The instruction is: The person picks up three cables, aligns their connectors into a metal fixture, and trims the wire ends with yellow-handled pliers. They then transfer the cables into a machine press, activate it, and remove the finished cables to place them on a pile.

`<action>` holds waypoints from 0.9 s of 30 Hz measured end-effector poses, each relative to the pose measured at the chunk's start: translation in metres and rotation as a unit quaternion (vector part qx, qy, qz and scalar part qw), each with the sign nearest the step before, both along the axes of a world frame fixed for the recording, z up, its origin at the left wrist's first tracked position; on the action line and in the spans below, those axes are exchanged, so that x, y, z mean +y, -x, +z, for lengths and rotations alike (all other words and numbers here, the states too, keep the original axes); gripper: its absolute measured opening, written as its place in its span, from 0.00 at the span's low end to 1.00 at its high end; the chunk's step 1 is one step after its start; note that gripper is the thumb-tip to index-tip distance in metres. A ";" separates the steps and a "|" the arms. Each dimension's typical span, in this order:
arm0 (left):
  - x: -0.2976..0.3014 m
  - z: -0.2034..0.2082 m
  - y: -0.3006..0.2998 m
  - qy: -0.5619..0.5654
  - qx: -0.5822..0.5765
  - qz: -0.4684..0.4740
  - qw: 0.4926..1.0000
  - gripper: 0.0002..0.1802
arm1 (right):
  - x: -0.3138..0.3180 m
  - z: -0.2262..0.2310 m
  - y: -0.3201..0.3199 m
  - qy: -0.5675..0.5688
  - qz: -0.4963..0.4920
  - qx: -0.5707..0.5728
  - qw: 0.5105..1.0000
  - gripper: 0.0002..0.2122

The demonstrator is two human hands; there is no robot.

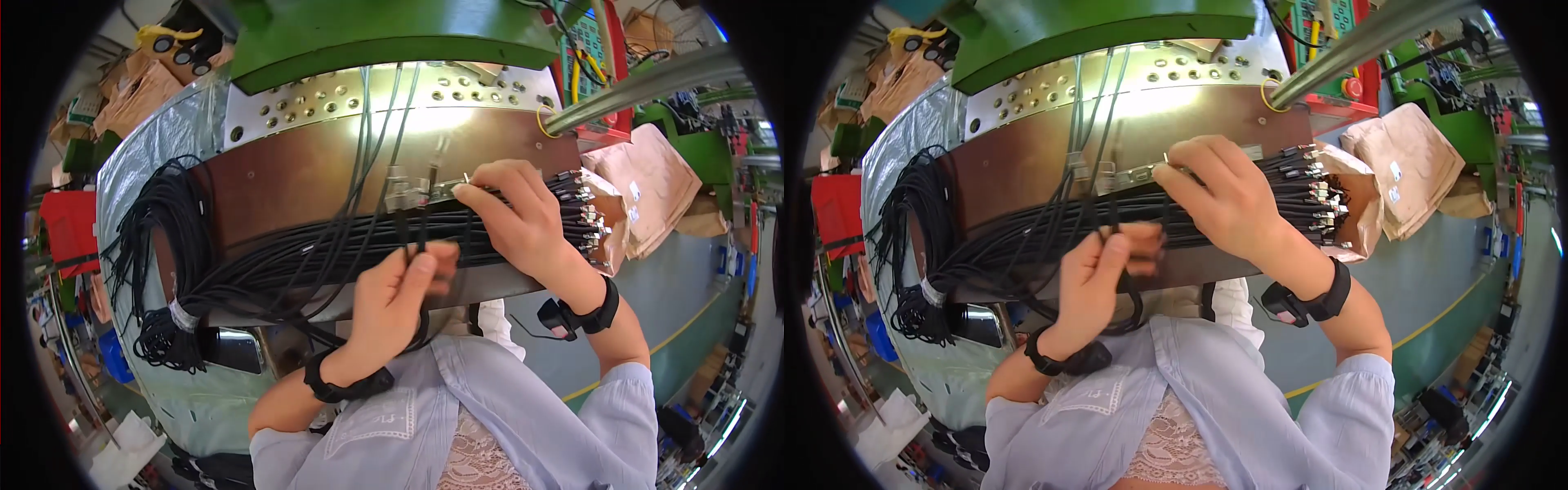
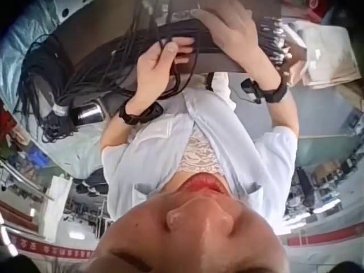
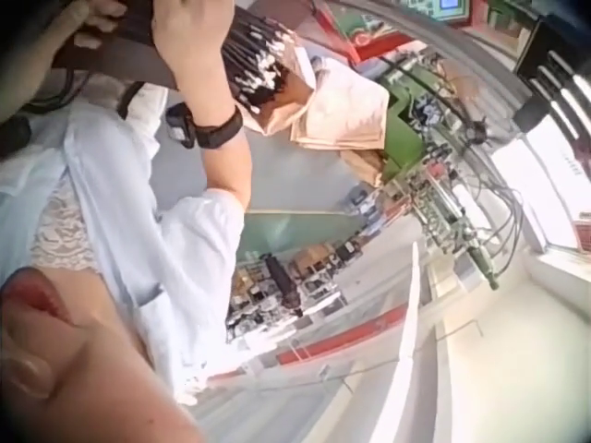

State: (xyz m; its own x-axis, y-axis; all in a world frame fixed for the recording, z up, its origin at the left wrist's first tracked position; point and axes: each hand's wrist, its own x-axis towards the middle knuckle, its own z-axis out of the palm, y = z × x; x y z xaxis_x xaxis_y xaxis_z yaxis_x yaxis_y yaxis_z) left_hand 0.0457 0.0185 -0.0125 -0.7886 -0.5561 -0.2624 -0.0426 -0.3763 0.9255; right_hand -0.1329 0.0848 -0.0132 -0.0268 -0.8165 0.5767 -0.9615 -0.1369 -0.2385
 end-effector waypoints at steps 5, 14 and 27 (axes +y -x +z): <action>-0.025 0.022 -0.019 -0.210 -0.006 -0.047 0.977 0.21 | -0.015 -0.012 -0.012 -0.033 0.046 -0.078 0.995 0.15; -0.018 0.015 -0.014 -0.253 0.036 -0.077 0.964 0.24 | -0.015 -0.005 -0.009 -0.074 0.083 -0.050 0.993 0.14; -0.004 0.016 -0.007 -0.183 0.018 -0.109 0.977 0.25 | -0.009 0.017 -0.006 -0.030 0.043 0.005 0.999 0.10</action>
